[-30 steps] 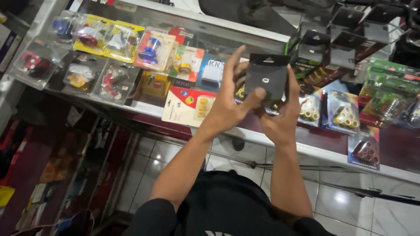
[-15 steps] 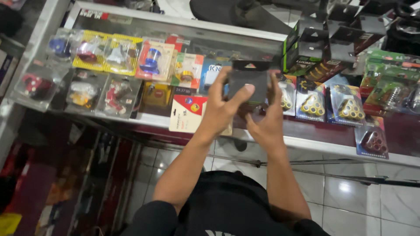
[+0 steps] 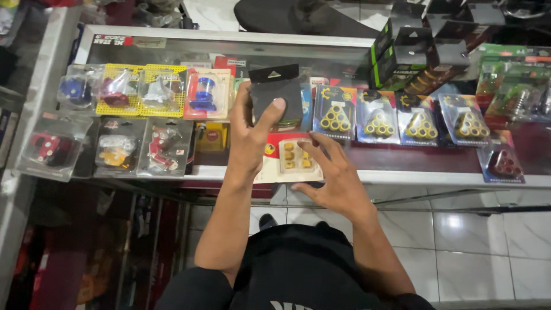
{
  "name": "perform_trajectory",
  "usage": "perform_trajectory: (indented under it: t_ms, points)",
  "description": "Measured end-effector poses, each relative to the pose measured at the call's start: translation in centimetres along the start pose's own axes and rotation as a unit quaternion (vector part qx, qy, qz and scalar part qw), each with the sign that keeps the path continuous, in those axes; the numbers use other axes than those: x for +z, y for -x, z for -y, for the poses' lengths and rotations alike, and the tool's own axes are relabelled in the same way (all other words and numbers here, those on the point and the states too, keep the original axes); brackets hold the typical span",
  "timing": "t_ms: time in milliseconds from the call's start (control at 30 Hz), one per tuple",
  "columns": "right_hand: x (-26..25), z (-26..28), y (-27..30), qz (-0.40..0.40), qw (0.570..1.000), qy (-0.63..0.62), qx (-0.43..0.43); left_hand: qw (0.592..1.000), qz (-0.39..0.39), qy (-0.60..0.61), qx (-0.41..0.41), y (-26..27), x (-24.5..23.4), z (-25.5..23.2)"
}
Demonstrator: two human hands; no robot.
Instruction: The person picks up several packaged motorcycle light bulbs and small boxed components from a display counter, turns them over by hand to check the packaging, and places them back onto the glass counter and into a metal parts bin.
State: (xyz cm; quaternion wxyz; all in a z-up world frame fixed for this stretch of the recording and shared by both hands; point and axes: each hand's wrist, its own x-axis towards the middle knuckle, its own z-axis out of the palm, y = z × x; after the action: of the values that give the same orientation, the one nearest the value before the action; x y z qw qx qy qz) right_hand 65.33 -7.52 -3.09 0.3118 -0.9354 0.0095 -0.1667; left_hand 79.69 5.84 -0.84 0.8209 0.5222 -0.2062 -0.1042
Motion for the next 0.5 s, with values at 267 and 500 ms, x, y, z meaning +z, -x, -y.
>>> perform_trajectory:
  t_ms: [267,500]
  points:
    - [0.8,0.4,-0.3,0.024,0.997,-0.033,0.065,0.999,0.006,0.047,-0.026,-0.2,-1.2,0.1]
    - [1.4,-0.2,0.0,0.005,1.0,0.001,0.028,0.998,-0.009,0.059,-0.016,-0.2,-2.1,0.2]
